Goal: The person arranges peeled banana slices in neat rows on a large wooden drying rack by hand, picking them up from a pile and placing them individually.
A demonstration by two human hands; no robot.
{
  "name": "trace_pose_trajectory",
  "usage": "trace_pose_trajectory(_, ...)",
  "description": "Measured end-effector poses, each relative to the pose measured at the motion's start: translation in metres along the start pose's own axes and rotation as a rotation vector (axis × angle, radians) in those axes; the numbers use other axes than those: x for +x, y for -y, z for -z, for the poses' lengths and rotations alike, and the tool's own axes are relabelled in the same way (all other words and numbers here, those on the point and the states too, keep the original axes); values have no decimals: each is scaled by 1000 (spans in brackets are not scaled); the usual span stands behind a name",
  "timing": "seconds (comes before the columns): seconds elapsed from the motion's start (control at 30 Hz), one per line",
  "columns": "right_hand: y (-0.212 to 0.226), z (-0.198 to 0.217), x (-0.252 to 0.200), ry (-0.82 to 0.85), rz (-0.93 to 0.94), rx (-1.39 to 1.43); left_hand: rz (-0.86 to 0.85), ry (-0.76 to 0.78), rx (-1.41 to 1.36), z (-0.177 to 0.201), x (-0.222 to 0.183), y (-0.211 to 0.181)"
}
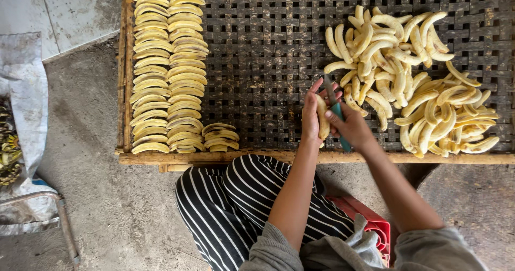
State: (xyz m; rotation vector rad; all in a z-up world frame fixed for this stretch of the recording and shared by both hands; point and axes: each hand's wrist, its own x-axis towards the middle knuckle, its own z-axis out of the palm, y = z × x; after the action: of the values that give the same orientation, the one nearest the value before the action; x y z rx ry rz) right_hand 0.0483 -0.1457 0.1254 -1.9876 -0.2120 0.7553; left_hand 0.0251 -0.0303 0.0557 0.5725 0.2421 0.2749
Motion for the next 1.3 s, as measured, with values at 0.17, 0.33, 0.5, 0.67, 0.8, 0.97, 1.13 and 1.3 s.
trace_pose_trajectory(0.17,-17,-34,-45,-335,559,-378,-148,-221,-214,21,-5,-10)
trace_pose_trajectory(0.33,-17,-40,-81,-219,479,-558,-207,-354,-141,28,-2,-19)
trace_pose_trajectory(0.5,-12,-45,-81,-186,434,-663,-255,-322,-174,38,3,-16)
trace_pose_trajectory(0.67,-20,-47,-72,-132,357,-714,-282,-300,-161,39,2,-18)
trace_pose_trajectory(0.8,-25,-46,-66,-175,460,-706,-236,-346,-148,30,-3,-24)
trace_pose_trajectory(0.97,-25,-43,-57,-162,489,-704,-177,-313,-244,29,-2,-25)
trace_pose_trajectory(1.13,-27,-44,-48,-202,609,-707,-147,-324,-340,35,-1,-16)
trace_pose_trajectory(1.3,-32,-46,-35,-224,587,-778,-93,-351,-376,43,0,-10)
